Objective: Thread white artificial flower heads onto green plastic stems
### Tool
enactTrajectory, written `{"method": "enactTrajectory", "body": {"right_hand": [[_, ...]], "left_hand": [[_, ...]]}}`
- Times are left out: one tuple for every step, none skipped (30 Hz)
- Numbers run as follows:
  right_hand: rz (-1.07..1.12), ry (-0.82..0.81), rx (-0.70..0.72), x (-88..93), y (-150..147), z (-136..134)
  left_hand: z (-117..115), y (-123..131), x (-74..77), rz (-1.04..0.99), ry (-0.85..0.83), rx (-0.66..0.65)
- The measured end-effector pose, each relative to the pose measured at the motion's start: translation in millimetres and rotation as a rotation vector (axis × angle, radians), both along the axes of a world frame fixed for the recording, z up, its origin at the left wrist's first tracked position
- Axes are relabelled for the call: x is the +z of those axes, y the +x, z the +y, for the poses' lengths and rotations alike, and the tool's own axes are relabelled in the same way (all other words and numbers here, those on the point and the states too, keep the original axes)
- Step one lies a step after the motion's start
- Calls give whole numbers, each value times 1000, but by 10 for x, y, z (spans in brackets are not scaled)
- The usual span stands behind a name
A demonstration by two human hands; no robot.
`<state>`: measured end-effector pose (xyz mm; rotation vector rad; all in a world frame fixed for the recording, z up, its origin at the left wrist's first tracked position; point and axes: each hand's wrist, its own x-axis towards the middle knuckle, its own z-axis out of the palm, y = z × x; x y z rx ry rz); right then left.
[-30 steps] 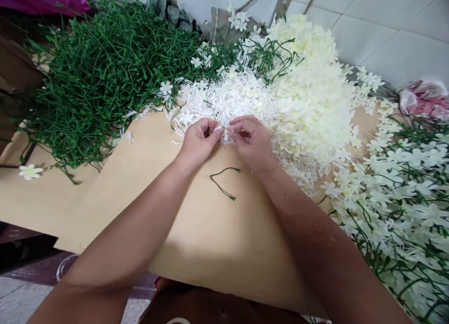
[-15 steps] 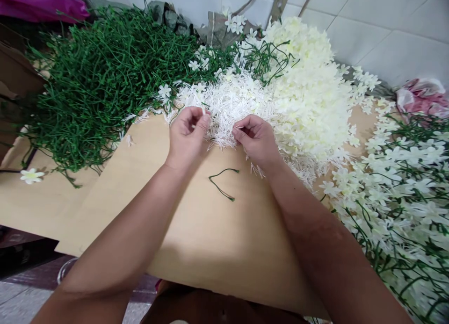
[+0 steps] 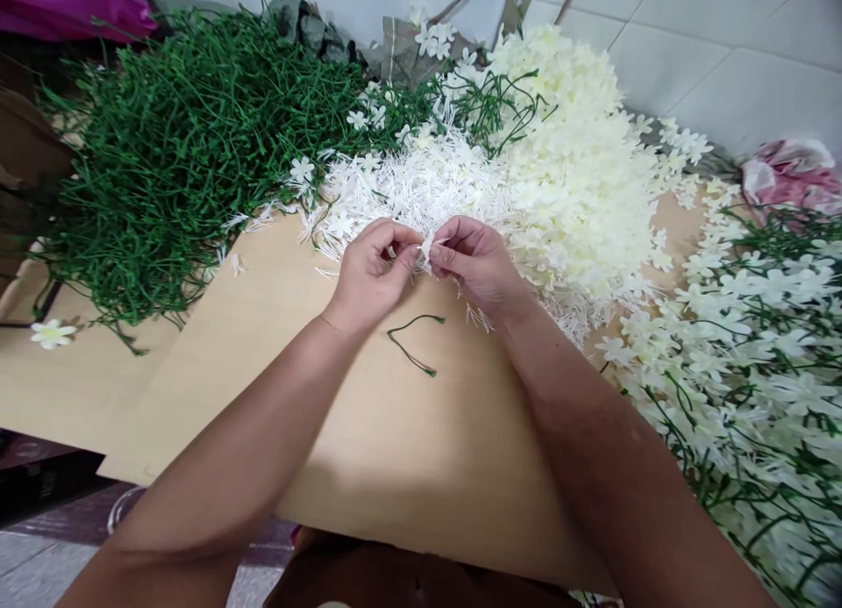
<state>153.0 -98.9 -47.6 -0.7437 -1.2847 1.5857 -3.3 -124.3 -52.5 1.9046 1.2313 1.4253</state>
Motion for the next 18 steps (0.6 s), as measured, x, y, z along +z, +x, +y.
{"method": "enactTrajectory", "body": {"right_hand": [[-15,13,-3,2,0,2],[-31,25,-7,7,0,2],[-45,37,-12,13,0,-1],[-57,50,-15,21,0,-6],[-67,62,-16,29,0,-12],[-79,74,-12,37,1,-18],[-93,85,-5,43,3,-23],[-110,96,3,49,9,-24],[-128,106,8,53,19,-21],[-144,116,5,56,35,-13],[-158,126,-4,60,56,-1],[-168,135,-18,64,82,14],[-176,144,-33,69,111,30],[-183,150,-46,75,140,46],[-188,154,-55,81,167,60],[-191,156,-58,88,189,71],[-190,155,-54,94,206,79],[-186,153,-48,99,216,82]], "left_hand": [[-6,-8,13,-10,-2,-11],[-13,-18,26,-15,-6,-21],[-19,-27,38,-16,-8,-30],[-23,-34,49,-14,-8,-39],[-26,-39,55,-10,-5,-46],[-27,-43,59,-4,1,-48],[-27,-47,60,6,8,-42],[-26,-50,61,18,17,-22],[-27,-53,61,33,23,14],[-32,-55,65,55,21,59],[-41,-55,72,90,11,97],[-55,-52,84,148,-13,108],[-74,-43,101,234,-52,81],[-98,-29,121,346,-97,14],[-123,-8,141,474,-142,-78],[-146,16,160,602,-178,-169],[-165,40,174,712,-201,-238],[-177,62,181,794,-210,-272]]}}
